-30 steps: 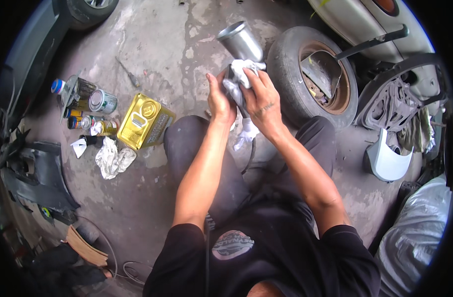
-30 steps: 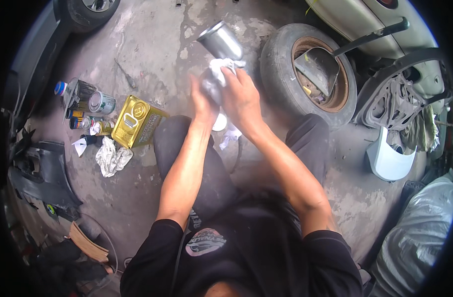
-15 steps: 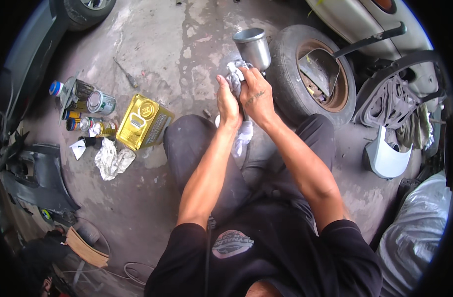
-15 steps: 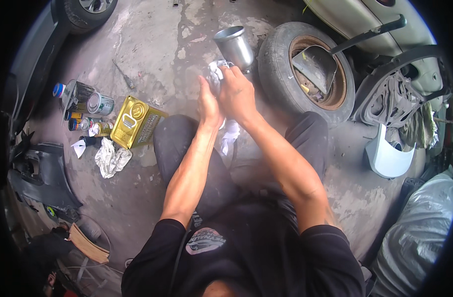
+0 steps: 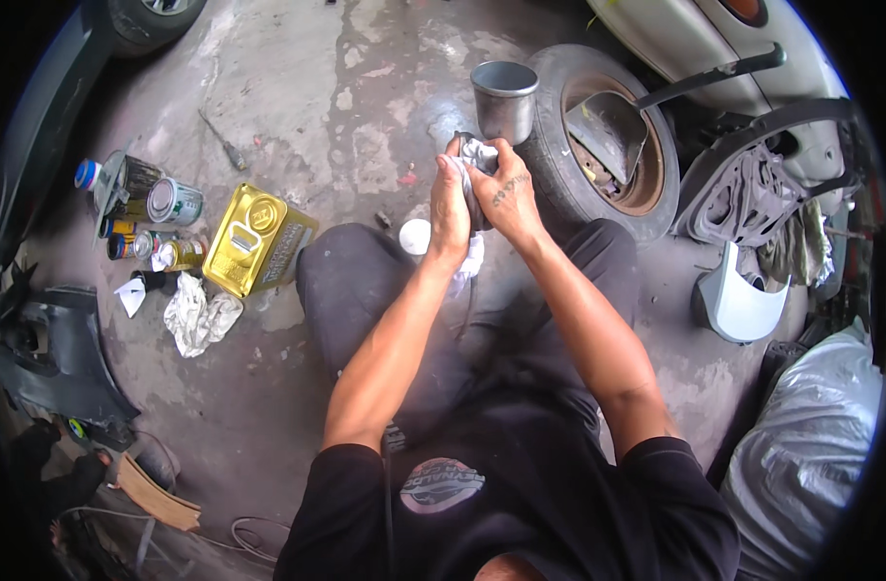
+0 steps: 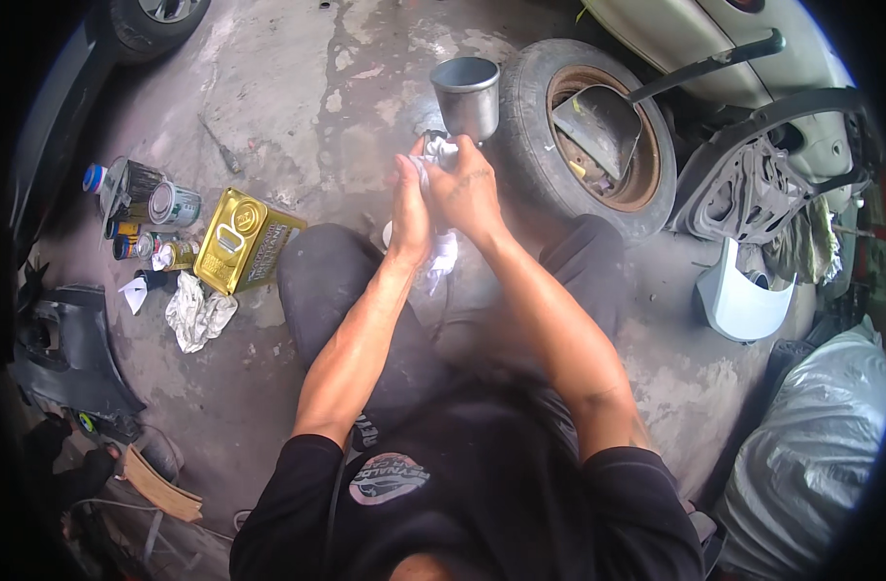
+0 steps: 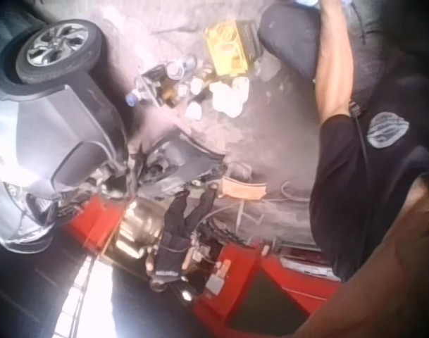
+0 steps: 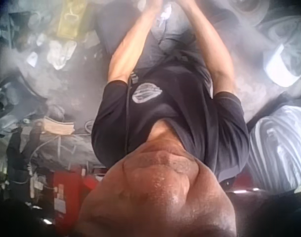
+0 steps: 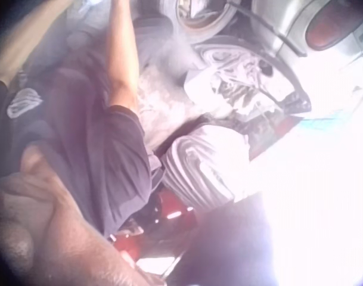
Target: The person sits on the floor and cleans a paint spray gun using a white cloth. They wipe the exterior of the gun, remove the cup, and clean the interior and exterior of the cup. They then pour a liquid from a yellow container into the cup and continue wiping the components.
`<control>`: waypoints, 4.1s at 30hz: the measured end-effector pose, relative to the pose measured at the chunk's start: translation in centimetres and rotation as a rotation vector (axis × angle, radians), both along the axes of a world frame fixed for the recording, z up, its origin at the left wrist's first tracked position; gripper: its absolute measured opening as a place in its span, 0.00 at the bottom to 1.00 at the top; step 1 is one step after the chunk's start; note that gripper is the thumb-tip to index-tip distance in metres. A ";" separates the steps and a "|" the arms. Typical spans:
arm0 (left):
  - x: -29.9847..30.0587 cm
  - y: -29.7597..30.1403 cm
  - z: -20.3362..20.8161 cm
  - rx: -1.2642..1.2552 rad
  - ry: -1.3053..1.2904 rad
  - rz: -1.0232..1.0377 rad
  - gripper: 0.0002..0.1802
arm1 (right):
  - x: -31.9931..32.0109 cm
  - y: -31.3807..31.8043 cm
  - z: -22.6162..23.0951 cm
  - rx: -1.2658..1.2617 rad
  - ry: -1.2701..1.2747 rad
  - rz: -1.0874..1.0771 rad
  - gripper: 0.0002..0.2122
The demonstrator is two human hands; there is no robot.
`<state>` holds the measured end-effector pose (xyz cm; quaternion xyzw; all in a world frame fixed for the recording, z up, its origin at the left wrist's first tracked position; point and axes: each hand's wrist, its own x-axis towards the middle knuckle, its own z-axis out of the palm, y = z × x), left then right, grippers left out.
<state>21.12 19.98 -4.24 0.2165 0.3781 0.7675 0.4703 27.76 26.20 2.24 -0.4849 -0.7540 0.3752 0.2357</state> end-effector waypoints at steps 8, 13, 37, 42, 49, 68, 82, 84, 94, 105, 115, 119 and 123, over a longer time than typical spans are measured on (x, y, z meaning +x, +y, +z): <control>0.8 0.0 0.1 0.052 -0.067 -0.091 0.35 | 4.9 3.6 -3.4 -0.330 0.457 0.022 0.10; 1.2 0.0 1.8 0.081 0.234 -0.129 0.43 | 9.3 4.3 -4.2 -0.638 0.785 -0.047 0.14; 0.8 -0.6 2.9 -0.271 0.282 0.107 0.31 | 11.1 2.9 1.4 -0.267 0.363 0.066 0.20; 1.1 0.5 1.8 -0.197 -0.386 -0.243 0.36 | 11.3 2.7 1.0 -0.356 0.375 0.115 0.19; 0.8 1.1 0.4 -0.155 -0.297 -0.077 0.21 | 10.9 4.7 1.0 -0.079 0.614 -0.269 0.11; -0.3 0.0 1.0 -0.182 -0.218 -0.006 0.15 | 8.3 5.3 -1.1 -0.167 -0.047 0.154 0.21; -1.8 -0.2 0.1 -0.115 -0.176 -0.077 0.18 | 8.7 3.2 1.2 -0.548 0.363 0.250 0.18; -1.7 -0.4 0.7 -0.079 -0.175 -0.134 0.17 | 9.8 4.1 0.2 -0.714 0.392 0.203 0.19; -2.4 -0.4 0.2 -0.078 -0.274 -0.246 0.17 | 10.1 3.5 -0.5 -0.685 0.481 0.263 0.22; -4.8 -0.3 -1.0 0.037 -0.351 -0.295 0.22 | 13.5 2.6 -3.6 -0.943 0.920 0.066 0.31; -3.8 0.2 -0.2 -0.057 -0.217 -0.198 0.16 | 8.2 1.5 1.1 -0.497 0.396 0.141 0.15; -3.4 0.6 0.1 0.037 -0.313 -0.226 0.15 | 10.3 3.5 -2.0 -0.734 0.822 -0.016 0.17; -4.9 0.3 -0.9 0.022 -0.296 -0.214 0.14 | 12.0 2.6 0.1 -0.733 0.836 0.092 0.22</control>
